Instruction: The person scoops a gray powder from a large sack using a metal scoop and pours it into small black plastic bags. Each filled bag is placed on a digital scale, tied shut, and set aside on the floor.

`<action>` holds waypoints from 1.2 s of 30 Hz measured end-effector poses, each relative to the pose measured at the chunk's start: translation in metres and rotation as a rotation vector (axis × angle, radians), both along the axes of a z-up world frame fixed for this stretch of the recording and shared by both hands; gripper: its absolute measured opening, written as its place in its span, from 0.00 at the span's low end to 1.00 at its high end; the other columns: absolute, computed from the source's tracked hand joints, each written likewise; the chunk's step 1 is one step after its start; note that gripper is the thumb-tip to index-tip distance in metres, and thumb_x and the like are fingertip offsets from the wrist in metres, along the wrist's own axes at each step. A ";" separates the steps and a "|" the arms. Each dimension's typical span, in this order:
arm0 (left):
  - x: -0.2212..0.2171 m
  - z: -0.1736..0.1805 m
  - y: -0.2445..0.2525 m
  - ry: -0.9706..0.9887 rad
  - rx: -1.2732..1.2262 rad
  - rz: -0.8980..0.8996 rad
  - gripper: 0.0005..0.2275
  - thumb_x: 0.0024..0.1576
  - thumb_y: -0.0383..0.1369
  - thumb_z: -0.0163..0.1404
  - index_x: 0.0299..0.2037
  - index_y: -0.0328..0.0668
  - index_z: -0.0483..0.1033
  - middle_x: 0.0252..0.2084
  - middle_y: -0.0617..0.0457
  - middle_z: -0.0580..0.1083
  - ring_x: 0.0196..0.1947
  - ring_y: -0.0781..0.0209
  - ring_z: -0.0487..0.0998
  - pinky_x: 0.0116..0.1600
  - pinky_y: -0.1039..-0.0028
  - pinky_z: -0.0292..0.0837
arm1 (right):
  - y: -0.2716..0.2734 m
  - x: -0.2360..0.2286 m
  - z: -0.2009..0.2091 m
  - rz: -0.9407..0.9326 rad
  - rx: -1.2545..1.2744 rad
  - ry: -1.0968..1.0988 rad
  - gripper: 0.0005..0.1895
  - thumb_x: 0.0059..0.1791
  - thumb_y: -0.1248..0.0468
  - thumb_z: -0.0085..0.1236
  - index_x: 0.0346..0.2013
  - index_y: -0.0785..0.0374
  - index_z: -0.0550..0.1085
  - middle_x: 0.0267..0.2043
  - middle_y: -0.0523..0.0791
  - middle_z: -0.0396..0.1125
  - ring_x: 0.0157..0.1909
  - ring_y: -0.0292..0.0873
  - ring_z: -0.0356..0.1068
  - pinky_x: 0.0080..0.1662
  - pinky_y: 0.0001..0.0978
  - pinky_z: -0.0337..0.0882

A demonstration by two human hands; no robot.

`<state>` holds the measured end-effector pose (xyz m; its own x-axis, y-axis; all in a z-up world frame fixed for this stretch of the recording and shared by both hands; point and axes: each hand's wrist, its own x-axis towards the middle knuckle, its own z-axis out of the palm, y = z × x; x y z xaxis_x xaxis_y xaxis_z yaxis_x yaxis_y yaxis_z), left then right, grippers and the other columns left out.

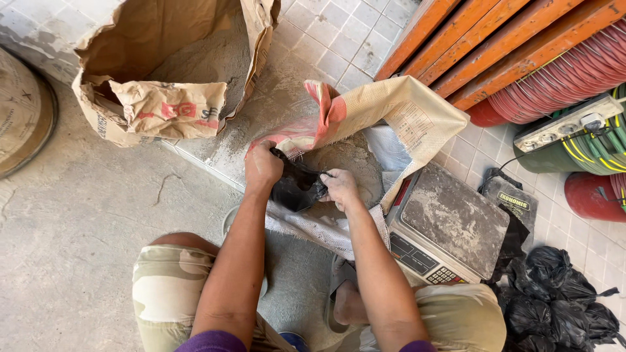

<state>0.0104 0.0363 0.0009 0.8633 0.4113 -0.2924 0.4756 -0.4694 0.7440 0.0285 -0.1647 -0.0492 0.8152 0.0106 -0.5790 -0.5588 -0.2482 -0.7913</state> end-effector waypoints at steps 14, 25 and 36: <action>0.037 0.014 -0.049 -0.010 -0.325 -0.149 0.10 0.47 0.37 0.46 0.35 0.44 0.71 0.22 0.51 0.74 0.30 0.57 0.76 0.36 0.69 0.70 | -0.035 0.001 0.080 -0.251 0.201 -0.060 0.22 0.49 0.60 0.42 0.55 0.67 0.58 0.52 0.65 0.55 0.49 0.66 0.62 0.44 0.58 0.66; 0.037 0.042 -0.069 -0.125 -0.736 -0.221 0.19 0.44 0.21 0.45 0.48 0.32 0.65 0.38 0.43 0.71 0.28 0.56 0.74 0.32 0.74 0.74 | -0.081 0.025 0.076 -0.313 -0.325 -0.544 0.07 0.40 0.64 0.56 0.32 0.59 0.75 0.29 0.48 0.69 0.35 0.44 0.68 0.34 0.32 0.69; 0.002 -0.011 -0.069 -0.014 -1.337 0.022 0.19 0.40 0.16 0.48 0.44 0.23 0.66 0.27 0.40 0.69 0.15 0.56 0.70 0.16 0.72 0.64 | -0.069 -0.041 0.115 -0.286 0.265 -0.097 0.10 0.37 0.72 0.55 0.33 0.64 0.70 0.26 0.45 0.60 0.30 0.41 0.65 0.30 0.39 0.72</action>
